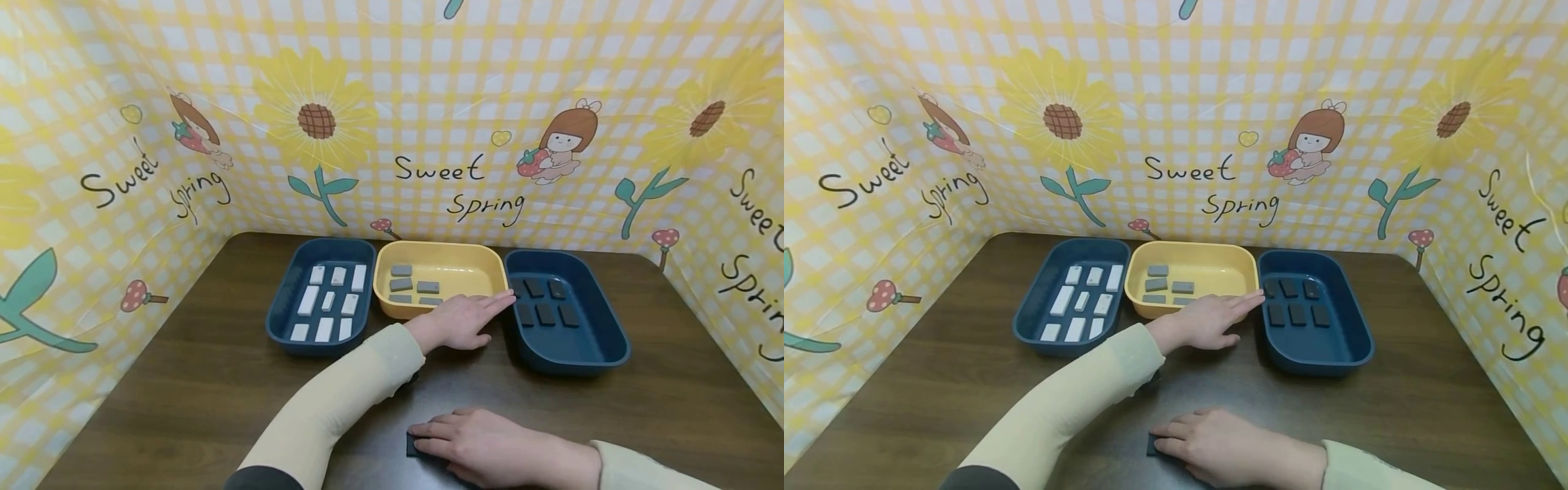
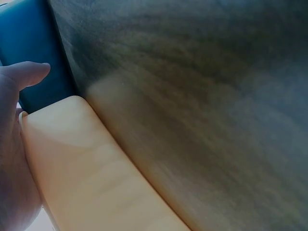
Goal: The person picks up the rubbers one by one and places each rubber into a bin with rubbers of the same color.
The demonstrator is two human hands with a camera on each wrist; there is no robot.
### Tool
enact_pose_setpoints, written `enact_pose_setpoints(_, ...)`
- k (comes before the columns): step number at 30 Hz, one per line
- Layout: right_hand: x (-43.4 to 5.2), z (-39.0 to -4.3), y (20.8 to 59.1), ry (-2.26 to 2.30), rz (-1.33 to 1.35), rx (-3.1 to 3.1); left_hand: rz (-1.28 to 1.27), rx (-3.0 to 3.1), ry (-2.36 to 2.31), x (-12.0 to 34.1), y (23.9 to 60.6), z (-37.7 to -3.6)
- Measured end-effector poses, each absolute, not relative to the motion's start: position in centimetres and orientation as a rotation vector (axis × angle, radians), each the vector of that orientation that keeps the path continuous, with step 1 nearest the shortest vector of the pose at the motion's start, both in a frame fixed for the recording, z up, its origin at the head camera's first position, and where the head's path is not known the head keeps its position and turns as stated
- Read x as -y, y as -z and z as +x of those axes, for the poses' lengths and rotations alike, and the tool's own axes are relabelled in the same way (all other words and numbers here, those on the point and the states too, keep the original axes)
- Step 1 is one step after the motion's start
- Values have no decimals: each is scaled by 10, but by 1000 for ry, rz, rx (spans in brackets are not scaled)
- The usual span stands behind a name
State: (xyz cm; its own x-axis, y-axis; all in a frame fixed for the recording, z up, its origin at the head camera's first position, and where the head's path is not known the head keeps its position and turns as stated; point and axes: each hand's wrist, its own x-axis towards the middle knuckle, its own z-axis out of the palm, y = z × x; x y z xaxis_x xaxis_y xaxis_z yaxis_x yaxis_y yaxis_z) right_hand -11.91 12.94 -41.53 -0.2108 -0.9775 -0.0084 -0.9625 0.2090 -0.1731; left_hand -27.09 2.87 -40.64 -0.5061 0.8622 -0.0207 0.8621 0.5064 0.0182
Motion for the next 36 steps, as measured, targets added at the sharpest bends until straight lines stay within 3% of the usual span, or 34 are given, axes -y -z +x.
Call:
enact_pose_setpoints(14, -119, -120, 416, 271, -2032, -2334, 1542, -2704, -22, -30, 409, -272)
enact_pose_setpoints(25, -122, -120, 412, 275, -1818, -2290, 1545, -2709, 8, -29, 407, -272)
enact_pose_setpoints(36, -118, -122, 413, 311, -1874, -2266, 1529, -2695, -14, -29, 407, -272)
